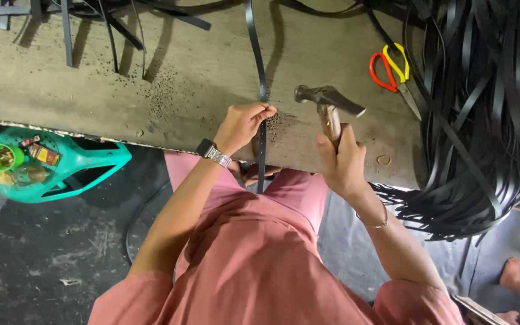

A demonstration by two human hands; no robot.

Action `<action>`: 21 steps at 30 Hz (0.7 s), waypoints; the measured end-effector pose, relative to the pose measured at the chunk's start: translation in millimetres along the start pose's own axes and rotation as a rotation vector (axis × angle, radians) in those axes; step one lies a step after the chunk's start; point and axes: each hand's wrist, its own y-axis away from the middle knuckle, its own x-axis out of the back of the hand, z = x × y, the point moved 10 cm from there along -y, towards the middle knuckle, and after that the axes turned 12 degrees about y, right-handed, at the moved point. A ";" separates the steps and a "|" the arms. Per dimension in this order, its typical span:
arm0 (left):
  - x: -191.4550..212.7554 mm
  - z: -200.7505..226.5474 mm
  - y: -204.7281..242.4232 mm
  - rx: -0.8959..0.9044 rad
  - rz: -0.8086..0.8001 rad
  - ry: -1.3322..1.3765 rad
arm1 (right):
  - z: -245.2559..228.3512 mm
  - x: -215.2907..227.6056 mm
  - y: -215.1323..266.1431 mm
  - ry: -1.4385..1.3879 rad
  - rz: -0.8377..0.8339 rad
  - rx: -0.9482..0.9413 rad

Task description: The person is using a hammer and a punch to create holes or fasten points on a long black leather strip on a workshop table.

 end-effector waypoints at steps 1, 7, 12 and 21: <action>-1.9 -2.3 2.4 0.010 -0.008 0.004 | -3.3 1.0 0.8 0.006 0.022 0.037; -9.8 -39.5 12.0 -0.020 -0.043 -0.098 | -43.8 -26.4 -15.0 -0.021 -0.175 0.130; -3.9 -5.0 1.9 -0.016 -0.019 -0.029 | -46.2 -0.1 -12.3 0.208 -0.074 0.144; 0.9 6.0 2.5 0.041 -0.031 0.059 | -2.3 5.6 -21.4 0.085 -0.084 -0.114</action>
